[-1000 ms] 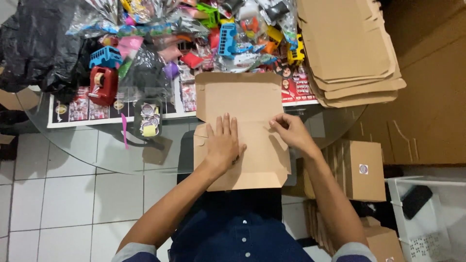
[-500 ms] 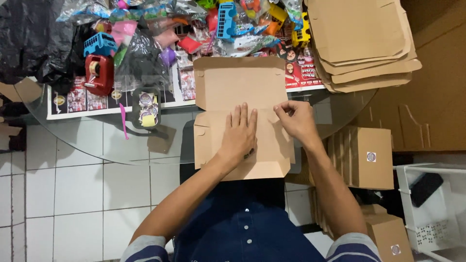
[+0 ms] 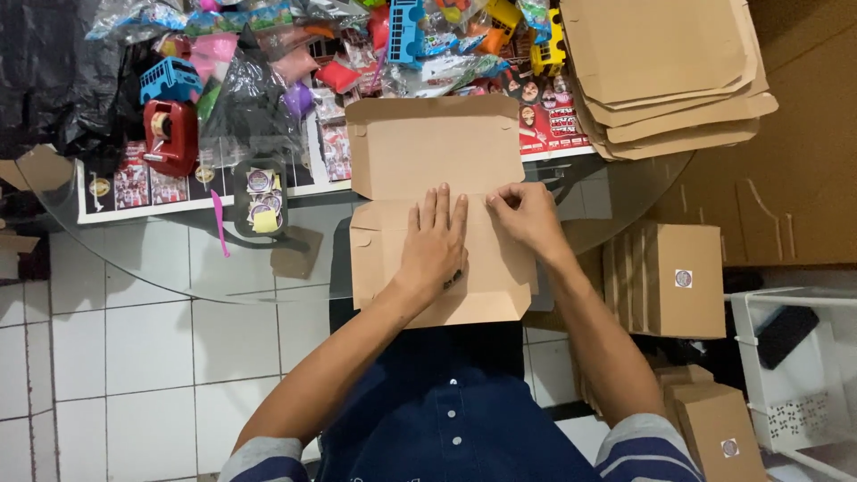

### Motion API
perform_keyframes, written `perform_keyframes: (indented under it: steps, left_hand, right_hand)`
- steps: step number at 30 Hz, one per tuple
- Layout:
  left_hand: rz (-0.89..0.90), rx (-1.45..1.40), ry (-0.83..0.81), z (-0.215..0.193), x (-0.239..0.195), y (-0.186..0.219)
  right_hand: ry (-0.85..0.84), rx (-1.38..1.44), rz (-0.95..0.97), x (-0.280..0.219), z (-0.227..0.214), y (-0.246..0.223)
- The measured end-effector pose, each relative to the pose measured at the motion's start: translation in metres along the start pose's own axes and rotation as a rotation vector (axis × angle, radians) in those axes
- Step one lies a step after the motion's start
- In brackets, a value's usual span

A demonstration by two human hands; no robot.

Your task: The person assembles a flat cardboard box by folding the side flaps and tucking the tabs into the slots to form the box structure. They then fold the top flaps inward and secure them by tucking the tabs into the corresponding slots.

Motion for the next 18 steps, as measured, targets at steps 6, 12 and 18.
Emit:
perform_keyframes:
  steps: [6,12,18]
  left_hand:
    - [0.0,0.013,-0.043,-0.005,-0.003,0.002]
    - [-0.005,0.013,-0.03,-0.002,-0.001,0.002]
    - [-0.012,0.007,-0.043,0.006,0.003,0.003]
  right_hand:
    - [-0.024,0.048,0.056,-0.011,0.001,-0.008]
    - [-0.016,0.049,0.051,-0.002,0.001,0.002]
    - [0.038,-0.004,0.026,0.002,0.003,0.01]
Point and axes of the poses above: each hand's wrist, its own x-axis towards the middle knuckle, its own z-axis out of the palm, y = z × x, the point moved 6 cm from there along x, towards the middle knuckle, and after that the axes turned 14 degrees about x, right-handed, at the moved point
